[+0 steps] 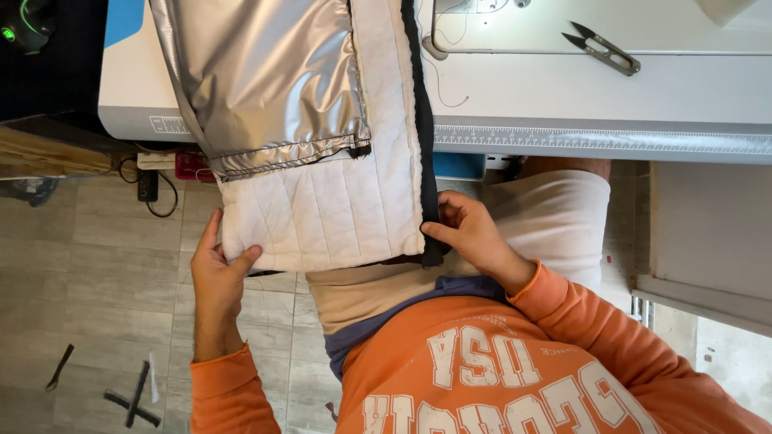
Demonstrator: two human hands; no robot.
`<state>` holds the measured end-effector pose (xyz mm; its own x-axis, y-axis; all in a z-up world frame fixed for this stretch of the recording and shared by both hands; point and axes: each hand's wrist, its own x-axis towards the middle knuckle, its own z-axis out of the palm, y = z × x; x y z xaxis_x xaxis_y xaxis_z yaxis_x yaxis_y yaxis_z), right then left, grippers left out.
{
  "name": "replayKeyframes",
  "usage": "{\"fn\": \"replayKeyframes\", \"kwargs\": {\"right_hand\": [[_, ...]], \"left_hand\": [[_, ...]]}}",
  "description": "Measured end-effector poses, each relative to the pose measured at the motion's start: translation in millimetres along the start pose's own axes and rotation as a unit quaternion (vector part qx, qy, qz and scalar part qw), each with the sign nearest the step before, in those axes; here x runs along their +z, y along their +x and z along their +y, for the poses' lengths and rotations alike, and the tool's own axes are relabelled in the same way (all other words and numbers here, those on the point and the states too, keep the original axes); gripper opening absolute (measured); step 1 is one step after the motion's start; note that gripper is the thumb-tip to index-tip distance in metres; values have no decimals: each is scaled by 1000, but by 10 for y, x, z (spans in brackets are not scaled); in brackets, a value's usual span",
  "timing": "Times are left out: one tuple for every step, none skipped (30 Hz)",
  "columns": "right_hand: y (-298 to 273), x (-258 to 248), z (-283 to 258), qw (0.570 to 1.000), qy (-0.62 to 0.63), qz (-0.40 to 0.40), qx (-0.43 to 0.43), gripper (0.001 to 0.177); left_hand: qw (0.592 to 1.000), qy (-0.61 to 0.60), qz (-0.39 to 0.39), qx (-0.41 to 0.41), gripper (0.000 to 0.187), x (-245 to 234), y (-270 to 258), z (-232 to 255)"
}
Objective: Sewing a zipper onto a quilted fabric panel using an industrial sewing machine and trimming threads with snips.
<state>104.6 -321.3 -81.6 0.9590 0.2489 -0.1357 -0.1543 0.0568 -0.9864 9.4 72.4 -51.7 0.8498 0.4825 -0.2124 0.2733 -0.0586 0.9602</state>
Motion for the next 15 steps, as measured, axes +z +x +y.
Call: {"fn": "replayKeyframes", "kwargs": {"right_hand": [[-10, 51, -117, 1000, 12, 2, -1, 24], [15, 42, -133, 1000, 13, 4, -2, 24], [30, 38, -144, 1000, 25, 5, 16, 11], [45, 35, -154, 999, 37, 6, 33, 5], [84, 0, -63, 999, 38, 8, 32, 5], [123, -35, 27, 998, 45, 9, 39, 6], [154, -69, 117, 997, 53, 10, 46, 7], [158, -38, 52, 997, 53, 12, 46, 7], [159, -6, -12, 997, 60, 8, 46, 5], [161, 28, -75, 997, 67, 4, 47, 7], [183, 31, -69, 997, 68, 4, 47, 7], [205, 35, -64, 997, 65, 8, 44, 10], [233, 40, -61, 997, 62, 11, 40, 13], [243, 36, -46, 997, 62, 11, 39, 13], [254, 32, -32, 998, 55, 20, 33, 14]], "left_hand": [[1000, 1, -1, -3, 97, 5, -8, 15], [1000, 2, -3, -2, 97, 21, 0, 33], [1000, 5, -5, -3, 96, 27, -5, 48], [1000, 9, -8, -3, 96, 33, -10, 62], [1000, 10, -9, -2, 96, 37, -8, 72], [1000, 14, -10, -5, 96, 40, -6, 83], [1000, 18, -11, -10, 96, 39, -15, 91], [1000, 18, -12, -9, 96, 51, -22, 118], [1000, 19, -14, -11, 95, 60, -35, 142], [1000, 19, -17, -13, 95, 67, -48, 165], [1000, 20, -17, -13, 95, 70, -52, 178], [1000, 21, -19, -13, 95, 72, -56, 191], [999, 22, -21, -12, 95, 74, -57, 206], [999, 23, -20, -12, 95, 55, -50, 197], [999, 23, -19, -12, 94, 38, -41, 187]]}}
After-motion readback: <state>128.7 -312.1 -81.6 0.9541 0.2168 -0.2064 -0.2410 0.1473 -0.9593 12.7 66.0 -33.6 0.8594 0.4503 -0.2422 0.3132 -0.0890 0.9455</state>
